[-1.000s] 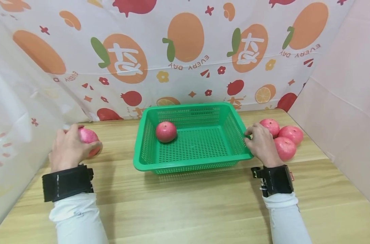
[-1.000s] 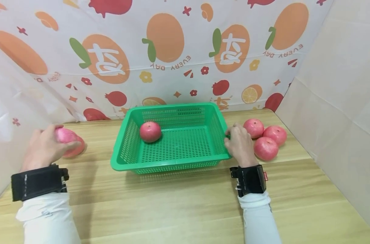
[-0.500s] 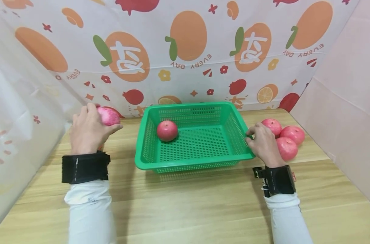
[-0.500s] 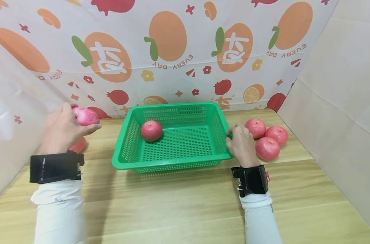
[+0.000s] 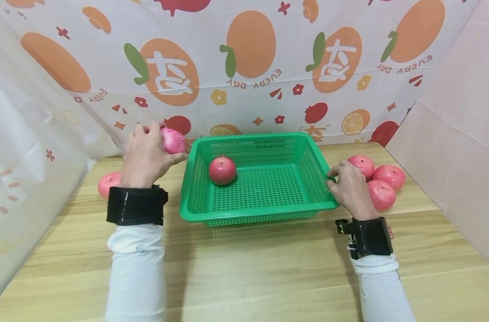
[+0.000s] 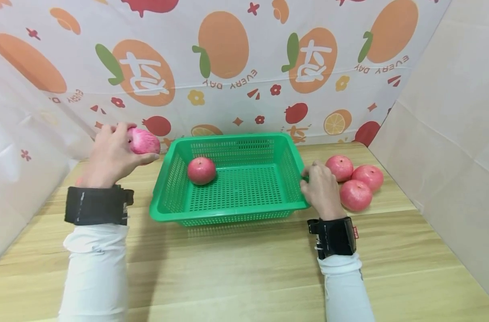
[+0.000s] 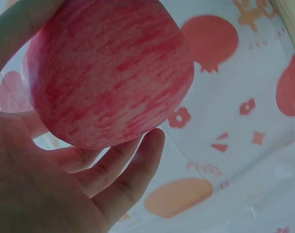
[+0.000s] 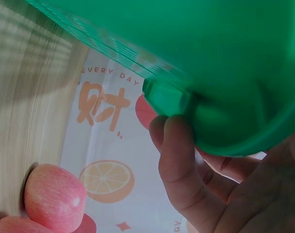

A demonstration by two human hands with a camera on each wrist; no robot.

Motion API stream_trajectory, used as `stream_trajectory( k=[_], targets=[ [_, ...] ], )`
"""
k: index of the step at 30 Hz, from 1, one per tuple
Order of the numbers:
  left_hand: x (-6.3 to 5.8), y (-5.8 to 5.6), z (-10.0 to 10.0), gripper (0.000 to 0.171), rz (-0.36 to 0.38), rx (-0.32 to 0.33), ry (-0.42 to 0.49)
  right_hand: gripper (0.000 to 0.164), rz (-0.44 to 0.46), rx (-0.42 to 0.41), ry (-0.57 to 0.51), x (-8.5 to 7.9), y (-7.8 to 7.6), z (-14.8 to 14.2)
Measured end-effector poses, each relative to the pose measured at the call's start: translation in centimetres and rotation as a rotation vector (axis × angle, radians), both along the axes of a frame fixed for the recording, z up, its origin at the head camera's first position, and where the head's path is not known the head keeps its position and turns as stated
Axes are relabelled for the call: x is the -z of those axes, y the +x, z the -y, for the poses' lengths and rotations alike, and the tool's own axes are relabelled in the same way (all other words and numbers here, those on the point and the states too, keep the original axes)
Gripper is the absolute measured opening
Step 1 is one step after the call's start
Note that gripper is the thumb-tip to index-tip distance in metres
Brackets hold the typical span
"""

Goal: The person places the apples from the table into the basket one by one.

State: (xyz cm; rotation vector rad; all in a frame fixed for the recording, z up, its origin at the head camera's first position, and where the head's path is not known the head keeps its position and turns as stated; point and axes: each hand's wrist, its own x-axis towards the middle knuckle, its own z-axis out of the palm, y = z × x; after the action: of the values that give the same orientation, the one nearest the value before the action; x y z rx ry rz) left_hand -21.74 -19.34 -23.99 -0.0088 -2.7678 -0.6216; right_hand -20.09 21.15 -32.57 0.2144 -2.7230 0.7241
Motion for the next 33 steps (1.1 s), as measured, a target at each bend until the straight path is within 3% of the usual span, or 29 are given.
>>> stream_trajectory(
  k=[7, 26, 33],
  targets=[
    [-0.4, -0.7, -1.7, 0.079, 0.01, 0.051, -0.006, 0.014, -0.002, -0.004, 0.004, 0.0, -0.1, 0.0],
    [0.2, -2.8, -5.2, 0.076, -0.033, 0.166, -0.058, 0.015, -0.008, 0.006, 0.005, 0.3, 0.2, -0.3],
    [0.8, -3.5, -6.2, 0.076, -0.012, 0.169, -0.082, 0.015, -0.003, 0.005, 0.001, 0.2, 0.1, -0.2]
  ],
)
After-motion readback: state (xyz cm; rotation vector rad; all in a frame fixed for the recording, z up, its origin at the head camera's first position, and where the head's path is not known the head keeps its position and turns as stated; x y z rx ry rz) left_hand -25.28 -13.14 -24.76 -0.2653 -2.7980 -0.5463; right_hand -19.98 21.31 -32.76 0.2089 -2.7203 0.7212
